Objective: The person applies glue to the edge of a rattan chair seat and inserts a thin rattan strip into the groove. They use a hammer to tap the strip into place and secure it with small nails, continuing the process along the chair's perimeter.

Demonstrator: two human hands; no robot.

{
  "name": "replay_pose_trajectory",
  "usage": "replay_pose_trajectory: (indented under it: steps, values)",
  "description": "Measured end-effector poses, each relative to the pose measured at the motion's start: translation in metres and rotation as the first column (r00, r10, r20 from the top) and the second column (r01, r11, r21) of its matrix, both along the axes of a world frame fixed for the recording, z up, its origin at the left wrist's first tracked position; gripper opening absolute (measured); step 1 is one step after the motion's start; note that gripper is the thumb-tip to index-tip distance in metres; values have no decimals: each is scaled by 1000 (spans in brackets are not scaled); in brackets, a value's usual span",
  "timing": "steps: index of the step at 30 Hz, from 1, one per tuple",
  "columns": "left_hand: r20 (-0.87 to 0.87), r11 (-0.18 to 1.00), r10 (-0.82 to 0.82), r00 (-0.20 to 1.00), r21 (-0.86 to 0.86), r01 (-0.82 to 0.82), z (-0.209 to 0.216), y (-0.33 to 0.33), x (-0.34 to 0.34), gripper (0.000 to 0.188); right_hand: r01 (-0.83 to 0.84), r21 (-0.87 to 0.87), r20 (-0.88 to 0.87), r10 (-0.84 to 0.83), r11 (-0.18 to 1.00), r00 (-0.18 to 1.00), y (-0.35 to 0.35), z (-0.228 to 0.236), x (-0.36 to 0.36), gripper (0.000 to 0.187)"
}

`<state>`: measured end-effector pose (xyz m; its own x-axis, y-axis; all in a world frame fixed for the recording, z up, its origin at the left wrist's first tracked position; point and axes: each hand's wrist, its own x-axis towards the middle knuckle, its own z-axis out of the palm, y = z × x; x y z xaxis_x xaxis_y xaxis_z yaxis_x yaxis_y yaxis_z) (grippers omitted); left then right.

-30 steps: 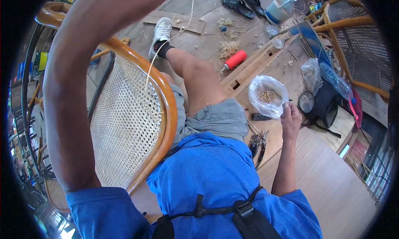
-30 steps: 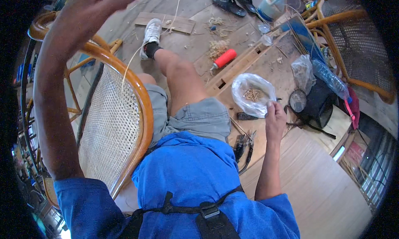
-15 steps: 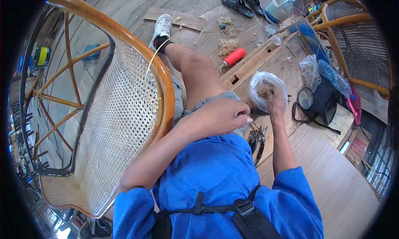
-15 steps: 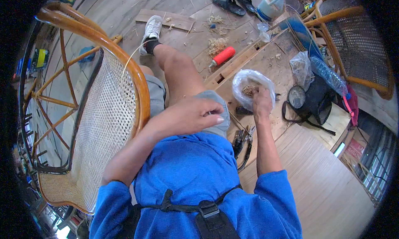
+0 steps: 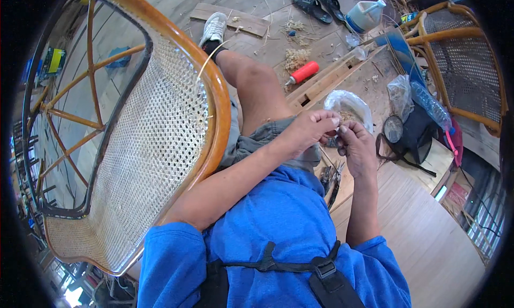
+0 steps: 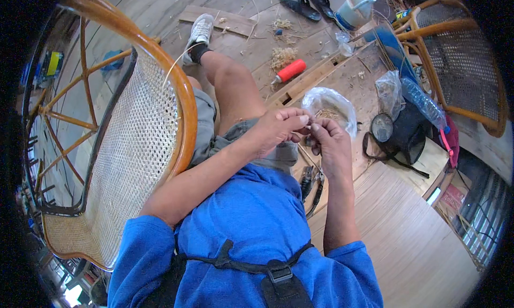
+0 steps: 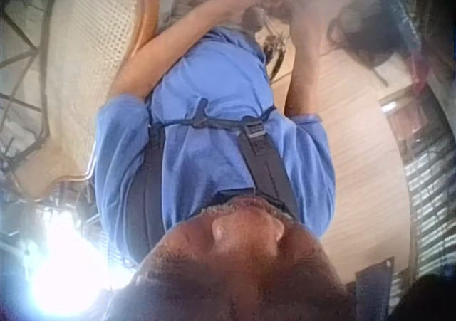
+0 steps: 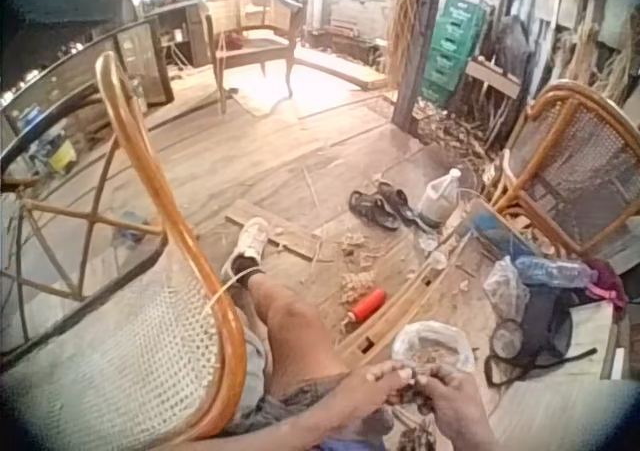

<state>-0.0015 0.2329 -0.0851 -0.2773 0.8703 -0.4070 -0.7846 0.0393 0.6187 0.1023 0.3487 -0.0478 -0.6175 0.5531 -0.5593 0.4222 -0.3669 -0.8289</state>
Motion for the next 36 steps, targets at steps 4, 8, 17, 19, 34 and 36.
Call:
replay_pose_trajectory:
  steps: [4,8,17,19,34,36]
  values:
    - [-131,993,94,987,-61,-103,7,-16,-7,20,-118,53,-7,118,992,993,-17,-6,-11,8]
    - [-266,979,100,959,-144,-142,1,-30,-14,16,-175,128,-17,178,976,984,-36,-7,-20,10]
    - [41,971,234,971,-56,-231,-5,-31,-21,15,-387,729,399,109,565,910,83,-73,24,15]
    - [37,975,218,975,-45,-216,-6,-32,-21,17,-504,746,478,176,436,860,93,-101,27,16]
    - [-85,992,28,996,-122,-38,-9,-35,-22,23,-454,787,346,311,417,885,86,-115,19,15]
    - [-80,989,45,996,-134,-55,-7,-36,-21,21,-455,677,376,260,578,889,87,-99,17,11]
